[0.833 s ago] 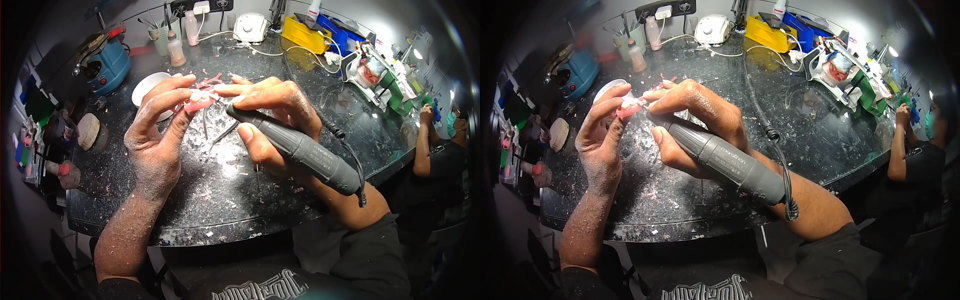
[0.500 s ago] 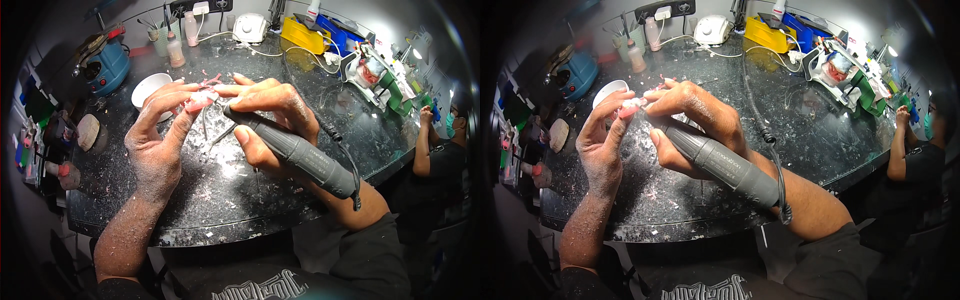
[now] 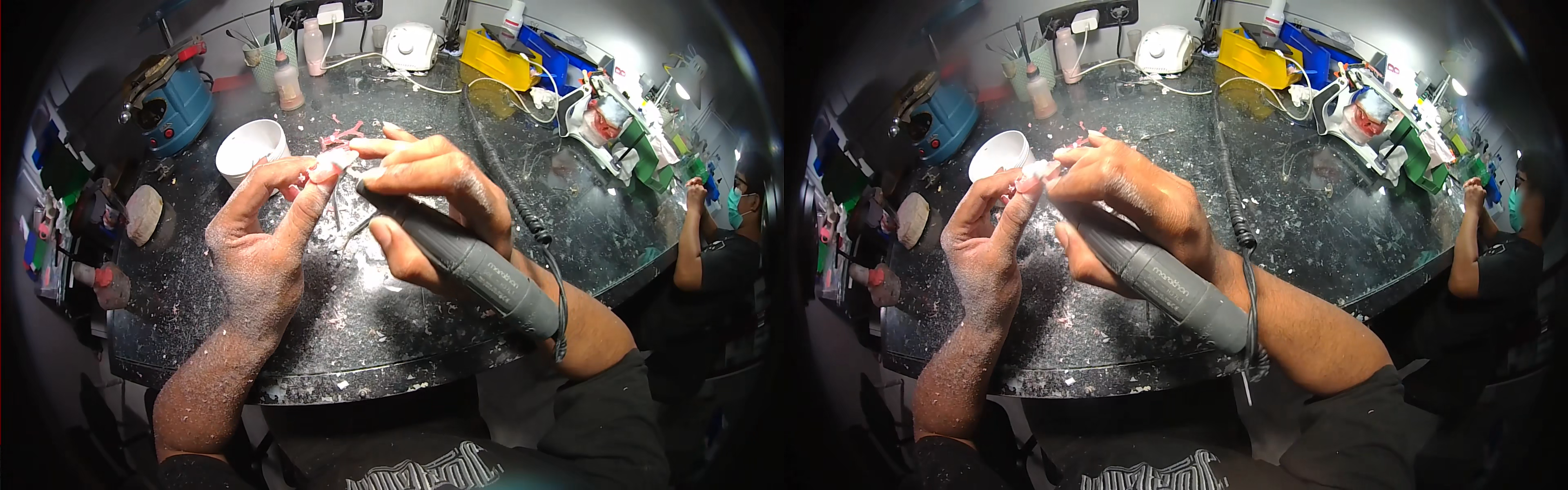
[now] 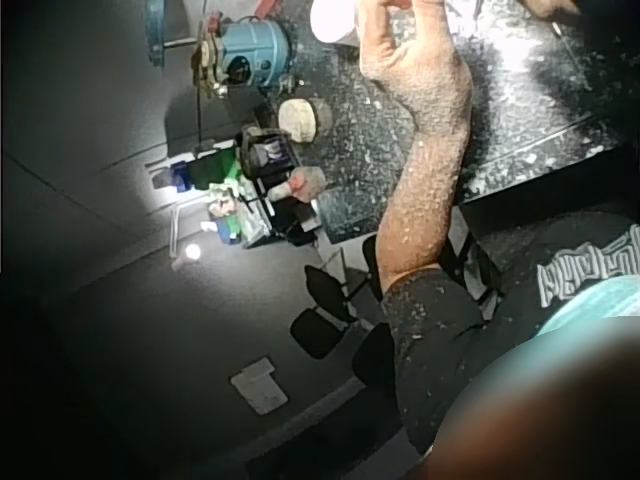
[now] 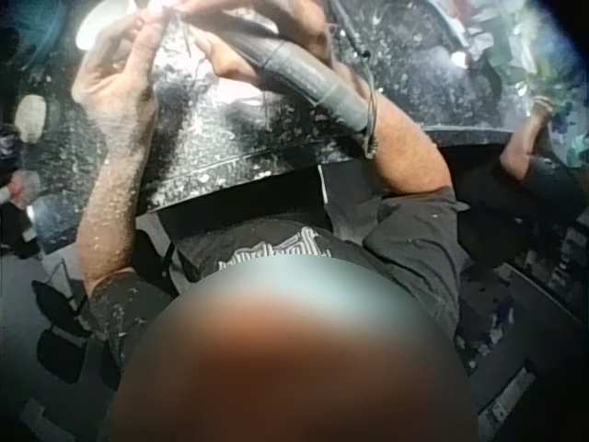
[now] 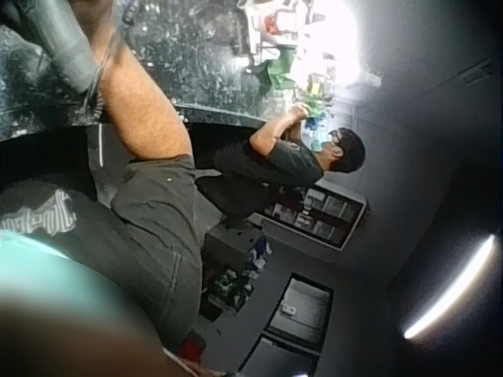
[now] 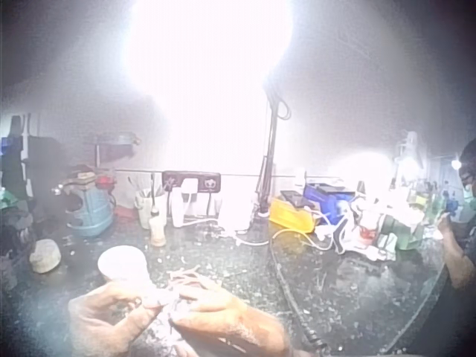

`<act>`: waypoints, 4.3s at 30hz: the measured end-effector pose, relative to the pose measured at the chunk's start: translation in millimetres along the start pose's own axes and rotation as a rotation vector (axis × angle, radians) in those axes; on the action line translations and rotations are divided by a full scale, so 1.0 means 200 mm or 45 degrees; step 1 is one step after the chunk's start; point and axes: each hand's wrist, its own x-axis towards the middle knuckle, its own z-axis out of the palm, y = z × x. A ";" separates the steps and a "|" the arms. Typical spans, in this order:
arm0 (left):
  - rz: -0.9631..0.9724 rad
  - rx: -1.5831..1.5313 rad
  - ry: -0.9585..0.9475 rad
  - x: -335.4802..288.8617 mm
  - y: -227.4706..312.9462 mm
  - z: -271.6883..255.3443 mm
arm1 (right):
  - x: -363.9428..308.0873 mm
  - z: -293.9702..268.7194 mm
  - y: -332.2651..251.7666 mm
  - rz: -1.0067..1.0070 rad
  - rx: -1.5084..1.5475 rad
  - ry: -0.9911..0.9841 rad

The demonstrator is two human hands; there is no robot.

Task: The person uses a rotary tool to grind and shape a pink dental prosthesis held in their left hand. They switch to pliers to trim excess material, then return to the rotary tool to continue refining the edges and surfaces of the prosthesis.

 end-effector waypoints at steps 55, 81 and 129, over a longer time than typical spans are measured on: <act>0.054 -0.307 -0.198 0.05 -0.03 -0.01 | 0.04 -0.08 -0.06 0.133 -0.052 -0.115; -0.068 -0.212 -0.023 0.01 0.01 0.02 | -0.01 0.00 -0.07 0.318 0.174 -0.079; -0.098 -0.295 -0.044 -0.02 -0.02 0.03 | -0.03 0.00 -0.02 0.144 0.096 -0.120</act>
